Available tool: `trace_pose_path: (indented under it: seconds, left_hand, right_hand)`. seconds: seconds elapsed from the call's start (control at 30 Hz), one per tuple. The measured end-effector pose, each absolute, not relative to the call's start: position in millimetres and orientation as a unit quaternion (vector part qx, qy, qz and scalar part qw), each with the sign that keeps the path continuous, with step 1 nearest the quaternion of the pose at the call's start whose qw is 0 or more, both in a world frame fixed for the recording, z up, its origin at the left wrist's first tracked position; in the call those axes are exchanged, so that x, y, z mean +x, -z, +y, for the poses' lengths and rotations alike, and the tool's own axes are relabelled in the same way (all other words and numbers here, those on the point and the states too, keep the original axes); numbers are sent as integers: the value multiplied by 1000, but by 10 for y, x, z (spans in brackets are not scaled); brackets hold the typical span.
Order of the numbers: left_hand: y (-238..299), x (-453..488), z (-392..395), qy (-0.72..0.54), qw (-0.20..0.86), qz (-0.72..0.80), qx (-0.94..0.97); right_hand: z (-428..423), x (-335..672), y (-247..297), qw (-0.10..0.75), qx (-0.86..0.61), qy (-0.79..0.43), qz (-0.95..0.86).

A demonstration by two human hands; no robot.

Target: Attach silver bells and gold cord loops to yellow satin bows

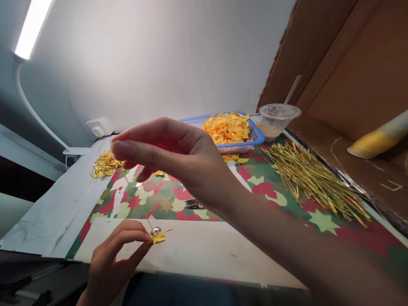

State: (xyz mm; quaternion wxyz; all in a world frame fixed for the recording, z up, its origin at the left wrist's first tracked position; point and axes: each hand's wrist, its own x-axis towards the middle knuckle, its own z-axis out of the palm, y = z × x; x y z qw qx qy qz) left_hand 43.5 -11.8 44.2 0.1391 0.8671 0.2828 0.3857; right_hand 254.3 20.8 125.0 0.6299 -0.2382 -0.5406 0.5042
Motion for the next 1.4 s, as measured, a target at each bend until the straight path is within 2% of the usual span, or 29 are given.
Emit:
trace_pose_path:
  seconds: [0.17,0.37,0.57,0.67,0.77,1.17,1.4]
  left_hand:
    - [-428,347,12,-349,42,285,892]
    - [-342,257,203,-258,60,298,917]
    - [-257,240,216,-261,-26,384,885]
    - [-258,286,97,-268,5,492,828]
    - [-257,369,-42,-215,56,556,801]
    - [-232,524,36,-253,189,570,759]
    - [-249,545,116,-253,196,537,781]
  right_hand:
    - [203,2519,-1255,594,-221,-552,-542]
    - [252,2410,-1134,518,-178,-638,-541]
    - [335,2364,-1029,495,-176,-667,-529]
    - [378,2375,-986,500,-185,-656,-535]
    - [404,2371,-945,502,-184,-648,-543]
    - [374,2384,-976,500,-170,-634,-565]
    - [321,2399,-908,481,-232,-632,-562]
